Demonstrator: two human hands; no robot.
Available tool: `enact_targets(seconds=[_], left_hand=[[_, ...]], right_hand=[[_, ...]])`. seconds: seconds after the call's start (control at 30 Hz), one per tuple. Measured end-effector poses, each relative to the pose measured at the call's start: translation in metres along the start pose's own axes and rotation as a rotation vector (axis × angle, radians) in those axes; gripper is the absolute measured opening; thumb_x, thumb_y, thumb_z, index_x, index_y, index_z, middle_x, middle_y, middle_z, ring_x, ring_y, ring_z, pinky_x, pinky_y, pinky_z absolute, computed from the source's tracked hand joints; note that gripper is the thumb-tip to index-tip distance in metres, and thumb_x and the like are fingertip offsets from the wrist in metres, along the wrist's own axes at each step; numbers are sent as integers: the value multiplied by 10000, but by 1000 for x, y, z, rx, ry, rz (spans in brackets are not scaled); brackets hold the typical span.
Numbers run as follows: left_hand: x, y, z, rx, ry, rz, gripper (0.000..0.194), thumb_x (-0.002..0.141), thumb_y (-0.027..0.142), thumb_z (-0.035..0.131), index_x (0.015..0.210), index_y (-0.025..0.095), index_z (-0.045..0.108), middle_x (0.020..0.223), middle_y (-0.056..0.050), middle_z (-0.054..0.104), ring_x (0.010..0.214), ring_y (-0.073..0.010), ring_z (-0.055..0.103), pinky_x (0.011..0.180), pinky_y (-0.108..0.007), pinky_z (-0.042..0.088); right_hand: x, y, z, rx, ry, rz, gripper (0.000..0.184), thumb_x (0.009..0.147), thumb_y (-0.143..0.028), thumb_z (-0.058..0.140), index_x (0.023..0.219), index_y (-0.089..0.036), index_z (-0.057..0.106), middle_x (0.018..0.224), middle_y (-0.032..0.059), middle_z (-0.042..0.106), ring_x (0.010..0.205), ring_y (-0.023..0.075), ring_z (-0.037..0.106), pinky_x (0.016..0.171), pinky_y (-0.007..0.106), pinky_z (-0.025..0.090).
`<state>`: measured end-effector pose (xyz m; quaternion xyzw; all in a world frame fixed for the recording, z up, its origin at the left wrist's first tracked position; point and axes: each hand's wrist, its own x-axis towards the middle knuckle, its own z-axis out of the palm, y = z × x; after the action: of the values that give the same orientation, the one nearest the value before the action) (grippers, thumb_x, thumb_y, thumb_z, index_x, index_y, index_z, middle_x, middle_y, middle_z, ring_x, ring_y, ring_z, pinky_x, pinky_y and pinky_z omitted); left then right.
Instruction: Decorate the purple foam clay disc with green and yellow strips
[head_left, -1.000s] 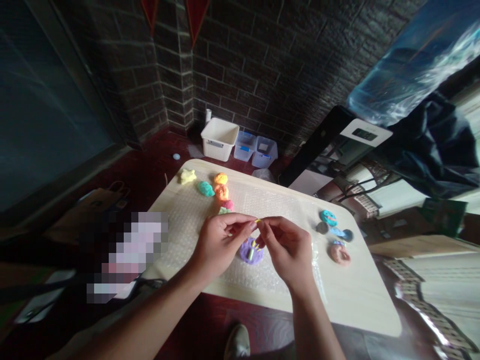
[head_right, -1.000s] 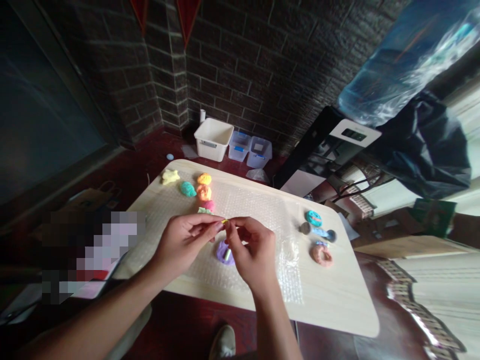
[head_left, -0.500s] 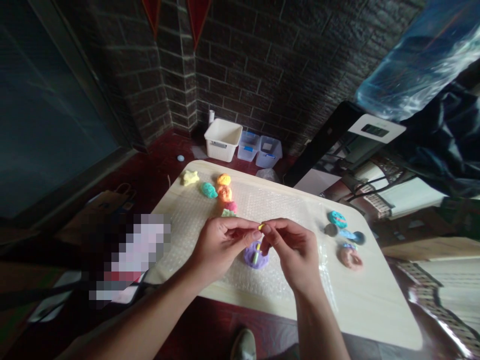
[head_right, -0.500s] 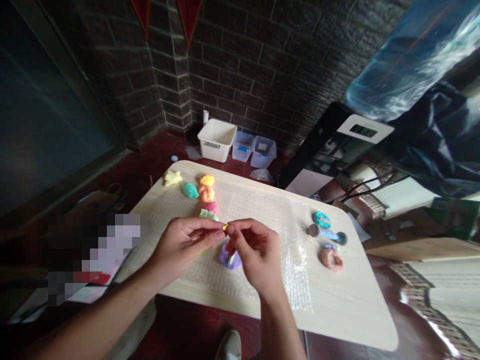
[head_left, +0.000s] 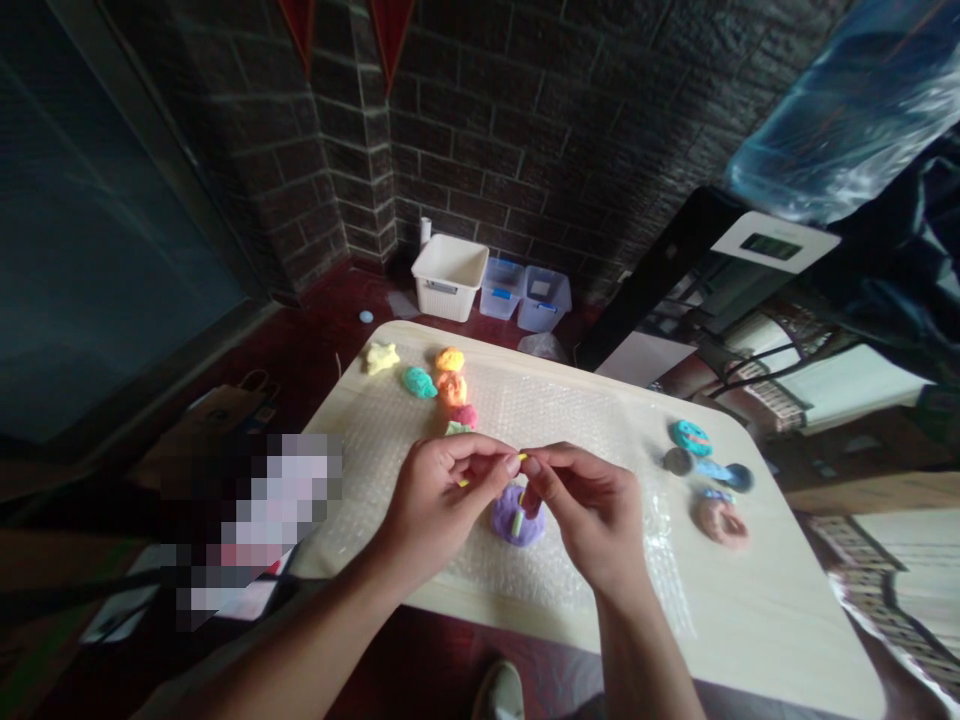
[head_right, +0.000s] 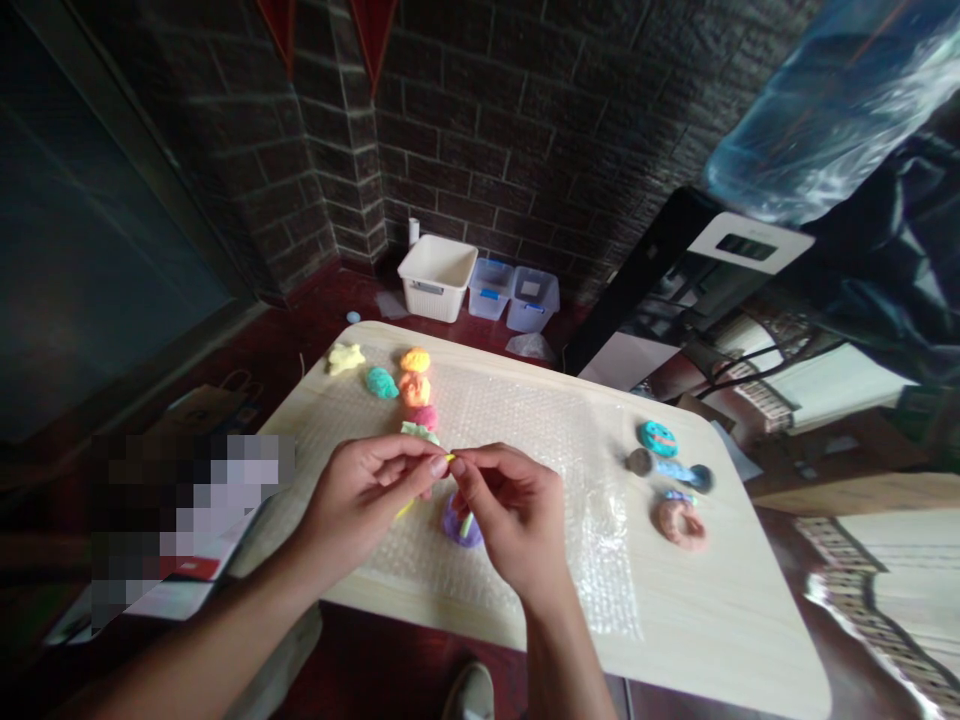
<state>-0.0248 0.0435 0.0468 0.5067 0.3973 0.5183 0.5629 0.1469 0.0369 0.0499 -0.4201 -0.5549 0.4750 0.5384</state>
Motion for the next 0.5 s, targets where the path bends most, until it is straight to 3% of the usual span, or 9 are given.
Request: enact_targets(seconds=[0.17,0.37,0.5], left_hand=[[-1,-2,-1,-9,-16,-13,124,936,283,767,945,160,778,807,-31,771,748,-144,721,697,-215,560],[-1,-1,-4,-80,-51,-75,157,945,310,751,937,153,752,811,-36,748,735,-151,713,685,-236,549],[0,1,-5,-128,-59,-131,174,909,317,765,889,146,740,739,-26,711,687,-148,663,653,-244,517]], right_hand=[[-2,0,-3,-111,-50,-68,130,955,-209,780,1041,-254,866,833,50,771,619,118,682,555,230,549],[-3,3,-4,-75,-73,-67,255,937,-189,796,1166,-296,831,897,37,746,654,132,684,566,257,563],[-3,1,-5,-106,-120,-112,226,949,-158,776,1126,-282,842,898,51,763,662,144,698,579,274,574]])
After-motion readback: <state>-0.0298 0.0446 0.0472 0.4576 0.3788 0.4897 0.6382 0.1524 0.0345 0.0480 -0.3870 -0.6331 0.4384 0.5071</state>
